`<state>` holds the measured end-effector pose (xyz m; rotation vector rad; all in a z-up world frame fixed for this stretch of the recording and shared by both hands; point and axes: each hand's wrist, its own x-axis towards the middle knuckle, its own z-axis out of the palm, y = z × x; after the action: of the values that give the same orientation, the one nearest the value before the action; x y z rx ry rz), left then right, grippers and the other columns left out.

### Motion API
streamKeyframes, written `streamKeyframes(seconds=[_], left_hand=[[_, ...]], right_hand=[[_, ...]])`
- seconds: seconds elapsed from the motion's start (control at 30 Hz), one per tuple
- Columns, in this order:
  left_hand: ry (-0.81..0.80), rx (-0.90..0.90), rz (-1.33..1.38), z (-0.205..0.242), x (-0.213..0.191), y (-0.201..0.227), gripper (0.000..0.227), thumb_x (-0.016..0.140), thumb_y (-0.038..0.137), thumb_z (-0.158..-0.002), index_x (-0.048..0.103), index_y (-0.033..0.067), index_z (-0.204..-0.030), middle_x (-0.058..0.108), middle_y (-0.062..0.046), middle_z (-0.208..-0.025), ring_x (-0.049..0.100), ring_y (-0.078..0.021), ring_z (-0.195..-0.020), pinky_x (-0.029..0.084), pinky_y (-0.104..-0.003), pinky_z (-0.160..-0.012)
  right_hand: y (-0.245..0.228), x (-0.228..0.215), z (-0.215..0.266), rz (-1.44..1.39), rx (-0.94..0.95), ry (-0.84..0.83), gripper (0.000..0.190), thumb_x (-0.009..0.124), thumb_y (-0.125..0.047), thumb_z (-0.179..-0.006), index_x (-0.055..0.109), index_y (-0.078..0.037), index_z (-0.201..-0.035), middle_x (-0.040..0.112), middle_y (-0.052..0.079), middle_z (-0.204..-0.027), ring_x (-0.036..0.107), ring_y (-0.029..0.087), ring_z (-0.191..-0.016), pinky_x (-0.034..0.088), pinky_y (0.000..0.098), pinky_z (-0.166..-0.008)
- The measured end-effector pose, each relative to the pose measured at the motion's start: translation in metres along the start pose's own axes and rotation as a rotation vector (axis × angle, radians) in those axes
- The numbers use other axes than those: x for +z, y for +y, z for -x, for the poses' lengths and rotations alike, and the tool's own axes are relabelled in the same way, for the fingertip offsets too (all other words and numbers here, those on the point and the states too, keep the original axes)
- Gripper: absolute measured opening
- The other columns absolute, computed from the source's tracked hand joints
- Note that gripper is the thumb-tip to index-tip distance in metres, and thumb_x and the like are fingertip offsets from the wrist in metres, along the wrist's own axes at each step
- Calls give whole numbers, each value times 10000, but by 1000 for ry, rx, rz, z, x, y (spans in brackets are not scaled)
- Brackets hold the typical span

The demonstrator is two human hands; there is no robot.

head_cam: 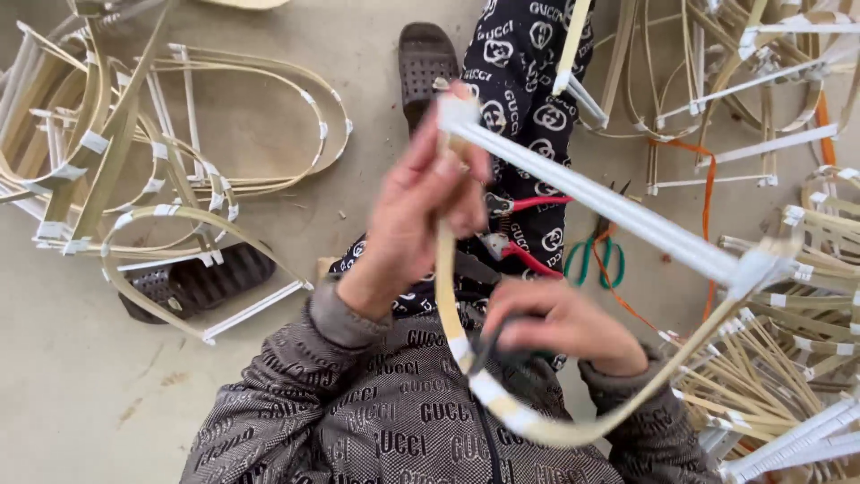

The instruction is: Assembling arched bamboo frame structures by securing strips with fasteners using pliers.

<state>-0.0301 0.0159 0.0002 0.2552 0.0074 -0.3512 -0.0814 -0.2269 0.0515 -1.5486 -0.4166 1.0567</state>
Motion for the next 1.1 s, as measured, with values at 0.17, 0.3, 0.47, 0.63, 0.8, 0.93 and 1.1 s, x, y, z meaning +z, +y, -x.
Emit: streamKeyframes(seconds=[0.17,0.3,0.47,0.63,0.8,0.93,1.1], left_hand=[[99,578,-532,12,26,62,561,555,122,-1144,288,208,-1630,693,-121,-1134,556,-96,-618,490,-299,-513],[118,1029,-717,32,28,48,628,673,177,-1045,341,193,-1577,682,-72,-1068,578,-115,-589,494,-285,-448],[-58,1011,-509,43,55,10,429,664,367,-1053,549,63,-1333,646,-114,-876,585,-171,-645,501,-328,-550],[-575,916,-800,45,42,22,609,603,570,-971,626,-27,-1090,575,-112,-791,574,-259,-648,488,-404,-596],[-782,654,-1179,49,49,32,650,682,618,-941,595,-13,-1067,563,-112,-859,588,-309,-751,536,-465,-688],[-731,533,-1119,31,53,25,508,628,557,-977,548,64,-1068,539,-111,-860,569,-310,-739,485,-458,-653],[-374,1181,-845,28,45,0,338,662,315,-1005,654,156,-1303,594,-37,-777,594,-225,-534,508,-395,-466]], right_hand=[[21,-37,12,-665,-282,688,301,596,-228,-1048,631,-81,-1308,623,144,-1343,623,331,-1200,541,505,-1027],[5,-25,-2,-940,-414,748,329,523,-323,-1082,567,-139,-1351,527,178,-1490,567,429,-1349,546,615,-1049],[-1,3,-43,-810,-319,771,350,546,-279,-1068,543,-119,-1379,540,193,-1474,590,404,-1299,563,527,-982],[26,25,-85,-689,-217,772,303,655,-146,-1011,578,-57,-1291,625,115,-1222,631,235,-1063,554,368,-861],[47,25,-121,-366,-331,812,183,711,12,-972,601,-49,-1106,649,27,-1061,603,77,-953,517,234,-842],[36,16,-127,-211,-344,961,141,695,-10,-1005,597,-48,-1099,630,17,-996,602,71,-898,517,229,-791],[36,0,-77,346,-276,1015,253,667,-90,-1003,597,-42,-1241,689,49,-971,675,128,-849,570,246,-781]])
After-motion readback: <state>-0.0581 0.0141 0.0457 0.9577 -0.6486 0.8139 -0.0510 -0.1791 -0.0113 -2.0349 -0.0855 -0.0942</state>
